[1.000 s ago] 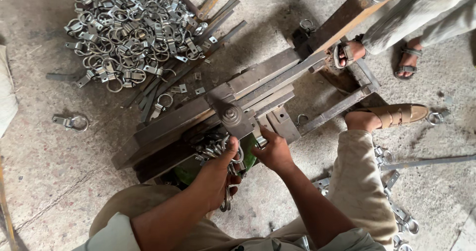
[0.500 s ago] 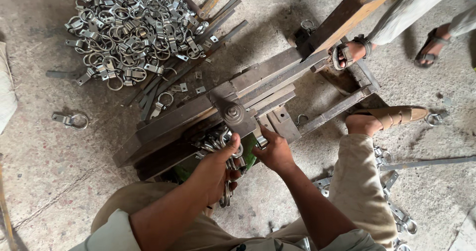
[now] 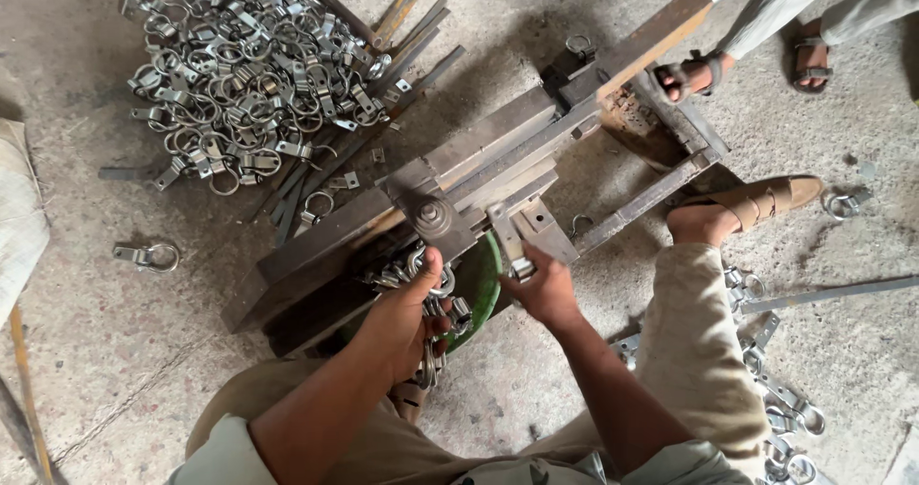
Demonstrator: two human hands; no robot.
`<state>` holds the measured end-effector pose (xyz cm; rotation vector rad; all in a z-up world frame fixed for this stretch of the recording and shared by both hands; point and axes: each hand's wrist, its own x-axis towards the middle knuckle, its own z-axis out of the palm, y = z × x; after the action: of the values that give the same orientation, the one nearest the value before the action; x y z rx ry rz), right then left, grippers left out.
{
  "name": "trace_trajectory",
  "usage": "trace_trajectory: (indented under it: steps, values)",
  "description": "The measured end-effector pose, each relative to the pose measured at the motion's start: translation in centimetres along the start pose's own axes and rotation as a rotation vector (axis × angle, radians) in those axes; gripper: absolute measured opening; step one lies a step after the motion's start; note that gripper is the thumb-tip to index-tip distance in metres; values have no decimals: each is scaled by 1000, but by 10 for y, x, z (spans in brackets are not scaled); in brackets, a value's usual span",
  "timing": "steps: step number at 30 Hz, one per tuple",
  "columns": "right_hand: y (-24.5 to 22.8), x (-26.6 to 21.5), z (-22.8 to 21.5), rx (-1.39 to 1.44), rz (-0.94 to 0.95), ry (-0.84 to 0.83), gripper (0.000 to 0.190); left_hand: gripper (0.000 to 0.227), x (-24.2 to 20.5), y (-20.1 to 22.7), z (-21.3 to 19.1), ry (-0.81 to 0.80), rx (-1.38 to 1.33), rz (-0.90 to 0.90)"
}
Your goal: The person operates a manual lever press machine to process metal hardware components. They pick up individual metal pieces from a pile on the floor, place them into the press, and pull a long lever to activate the machine. The processed items are dropped into a green bucket positioned beneath the press.
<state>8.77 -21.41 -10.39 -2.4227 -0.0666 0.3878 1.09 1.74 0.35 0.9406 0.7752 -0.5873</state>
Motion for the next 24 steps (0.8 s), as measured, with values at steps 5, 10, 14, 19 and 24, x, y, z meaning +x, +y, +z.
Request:
trace_trajectory:
  steps: [5,10,14,19,24]
  values:
    - [5,12,-21,27,30,103,59,61,3,-4,-1,-27,7,25]
    - [26,35,-12,-90,-168,277,65,61,4,-3,-2,-31,4,18]
    - [20,29,-9,11,-59,225,55,62,4,-2,-3,-10,23,4]
    - [-8,29,-12,-13,-34,100,49,65,6,-4,-2,3,25,19]
    - [-29,32,-1,-15,-57,36,66,65,8,-8,-1,28,6,13]
